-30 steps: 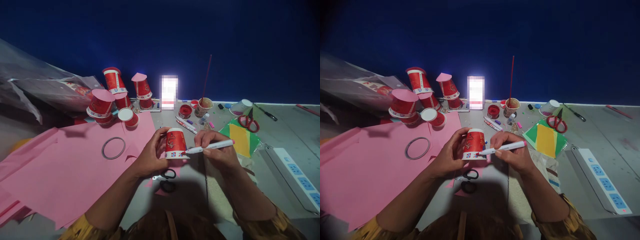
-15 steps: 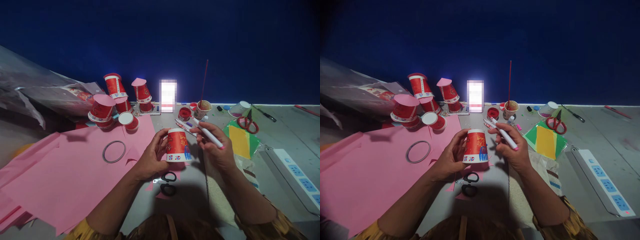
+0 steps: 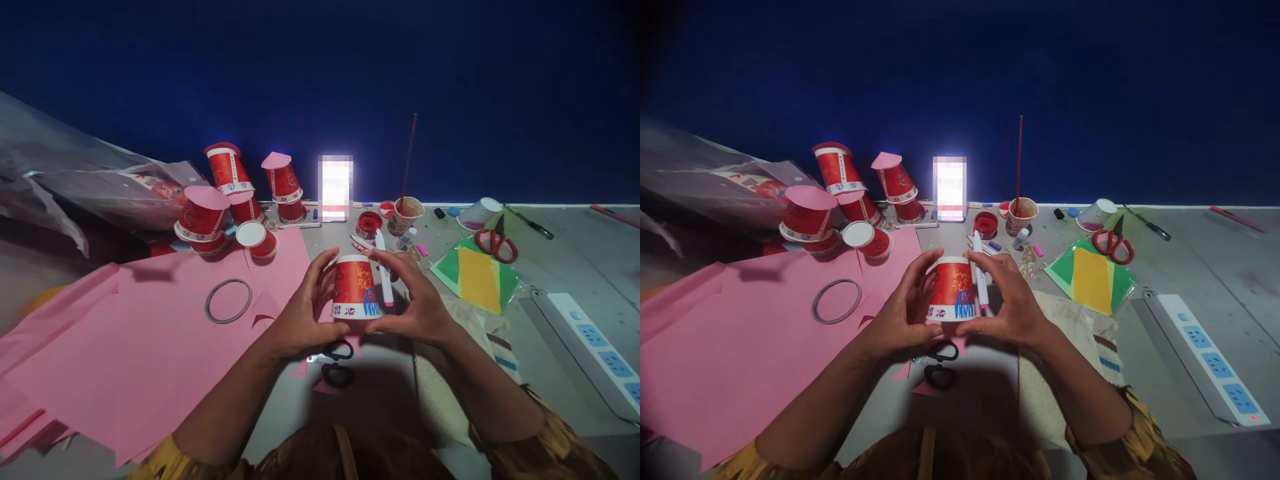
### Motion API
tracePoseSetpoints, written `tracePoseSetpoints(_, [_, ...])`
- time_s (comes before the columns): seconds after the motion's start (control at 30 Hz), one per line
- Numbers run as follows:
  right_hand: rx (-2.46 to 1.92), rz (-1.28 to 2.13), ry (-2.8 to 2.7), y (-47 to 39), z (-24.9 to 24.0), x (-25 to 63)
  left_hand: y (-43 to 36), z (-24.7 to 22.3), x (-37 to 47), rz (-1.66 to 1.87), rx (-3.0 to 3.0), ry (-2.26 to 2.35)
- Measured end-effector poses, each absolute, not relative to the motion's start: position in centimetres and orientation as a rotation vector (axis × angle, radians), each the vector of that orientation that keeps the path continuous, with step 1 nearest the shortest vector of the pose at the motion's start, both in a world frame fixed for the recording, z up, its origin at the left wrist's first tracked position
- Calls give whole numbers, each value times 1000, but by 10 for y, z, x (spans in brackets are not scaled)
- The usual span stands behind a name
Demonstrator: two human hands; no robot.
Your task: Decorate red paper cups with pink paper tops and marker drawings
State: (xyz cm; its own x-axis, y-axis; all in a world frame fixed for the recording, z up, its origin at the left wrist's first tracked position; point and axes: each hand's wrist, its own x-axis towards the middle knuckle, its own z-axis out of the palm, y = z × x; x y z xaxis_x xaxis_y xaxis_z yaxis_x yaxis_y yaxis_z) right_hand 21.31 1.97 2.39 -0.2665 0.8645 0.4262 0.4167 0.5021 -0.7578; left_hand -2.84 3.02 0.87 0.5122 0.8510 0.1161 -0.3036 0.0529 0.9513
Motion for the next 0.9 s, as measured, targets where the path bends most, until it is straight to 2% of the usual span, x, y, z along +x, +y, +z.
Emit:
tracePoseSetpoints(0.1, [-1086,750,-1805,20,19,213,31,7,-32,1003,1279,594])
tracePoseSetpoints(0.33, [-915,1249,-1286,23,7,208,29,0,-30,1015,1232,578])
tracePoseSetpoints(0.5, [-892,1403,-1155,23,0,199,24,2,-20,970,1098,542])
tracePoseSetpoints(0.67, [-901,1394,-1147,26,-5,197,25,5,-25,1025,1152,665])
tracePoseSetpoints(0.9, [-935,1137,-1108,37,-6,206,51,-4,-49,1385,2087,1441])
